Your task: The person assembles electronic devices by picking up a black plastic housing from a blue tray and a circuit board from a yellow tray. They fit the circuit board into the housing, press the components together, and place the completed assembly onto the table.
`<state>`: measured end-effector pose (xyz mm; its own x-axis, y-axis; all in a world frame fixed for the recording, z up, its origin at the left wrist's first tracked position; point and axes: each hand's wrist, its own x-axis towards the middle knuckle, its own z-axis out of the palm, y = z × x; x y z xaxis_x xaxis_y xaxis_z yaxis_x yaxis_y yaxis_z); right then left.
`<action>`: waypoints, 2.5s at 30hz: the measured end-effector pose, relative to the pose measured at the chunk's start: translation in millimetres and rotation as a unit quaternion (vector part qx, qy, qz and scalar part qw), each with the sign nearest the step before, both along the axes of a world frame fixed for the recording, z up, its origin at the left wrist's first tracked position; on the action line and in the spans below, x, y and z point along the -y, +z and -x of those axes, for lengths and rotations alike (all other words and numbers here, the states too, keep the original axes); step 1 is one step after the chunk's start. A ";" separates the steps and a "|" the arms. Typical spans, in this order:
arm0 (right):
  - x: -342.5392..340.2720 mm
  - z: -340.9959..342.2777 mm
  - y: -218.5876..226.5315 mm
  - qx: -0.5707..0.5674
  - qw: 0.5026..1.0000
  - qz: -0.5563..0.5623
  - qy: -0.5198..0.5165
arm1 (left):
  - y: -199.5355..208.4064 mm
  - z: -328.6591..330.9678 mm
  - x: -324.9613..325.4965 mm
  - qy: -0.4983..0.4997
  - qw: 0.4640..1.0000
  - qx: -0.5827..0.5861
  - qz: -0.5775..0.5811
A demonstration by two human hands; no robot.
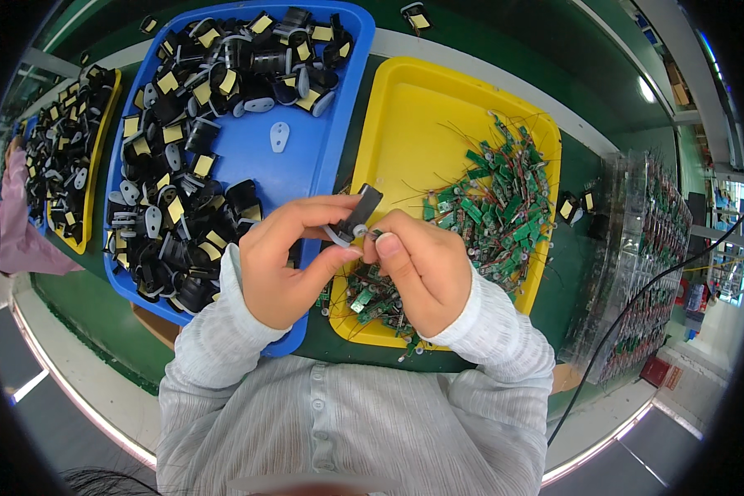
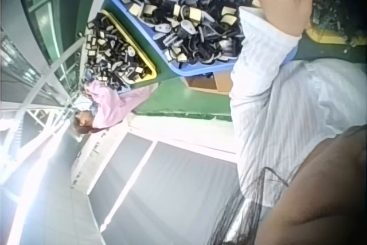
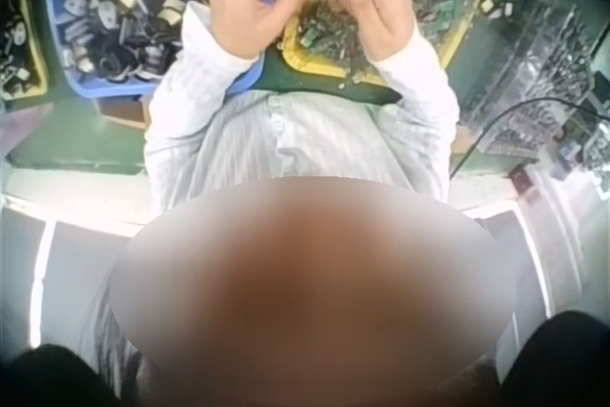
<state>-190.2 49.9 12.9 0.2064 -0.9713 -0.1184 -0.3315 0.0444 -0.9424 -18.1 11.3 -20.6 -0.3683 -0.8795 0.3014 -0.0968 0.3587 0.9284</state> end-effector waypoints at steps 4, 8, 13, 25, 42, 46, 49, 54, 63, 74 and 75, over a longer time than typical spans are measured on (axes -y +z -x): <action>1.5 -1.0 -1.8 0.010 1.000 0.007 0.007 | 4.7 0.0 0.2 0.004 0.998 0.025 0.054; 3.7 -3.0 -1.9 -0.027 0.999 0.032 0.005 | 5.5 -0.3 -0.2 0.011 0.997 0.029 0.070; 3.6 -1.6 -2.4 -0.056 0.996 0.059 0.025 | 4.5 -1.7 0.2 0.014 0.996 0.027 0.080; 9.8 12.2 0.5 -0.046 0.986 0.107 0.119 | 7.3 -1.3 3.0 -0.037 0.998 -0.013 0.048; 7.5 7.2 -1.4 -0.115 0.980 0.150 0.064 | 6.3 -0.8 1.4 -0.015 0.992 0.017 0.121; 5.5 6.3 -1.2 -0.103 0.983 0.135 0.066 | 8.0 -1.8 -3.9 -0.011 0.992 0.030 0.125; 4.6 3.4 0.1 -0.105 0.984 0.131 0.052 | 8.4 -1.1 -6.5 0.003 0.991 0.033 0.127; 4.1 1.9 2.1 -0.093 0.986 0.126 0.060 | 12.9 -2.8 -10.0 -0.005 0.995 0.033 0.098; 14.7 12.3 -13.9 -0.003 0.998 0.007 0.063 | 8.4 -3.0 -0.4 -0.013 0.997 0.053 0.059; 6.2 17.0 3.1 0.163 0.979 -0.118 0.043 | 11.4 -9.7 7.0 0.010 0.989 0.082 0.119; 5.9 17.6 4.1 0.139 0.987 -0.072 0.044 | 13.5 -10.2 6.2 -0.007 0.991 0.096 0.097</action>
<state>-207.8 44.1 17.0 0.3336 -0.9254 -0.1801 -0.0691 0.1666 -0.9836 -7.9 5.1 -7.1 -0.4464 -0.8064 0.3880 -0.2596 0.5316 0.8062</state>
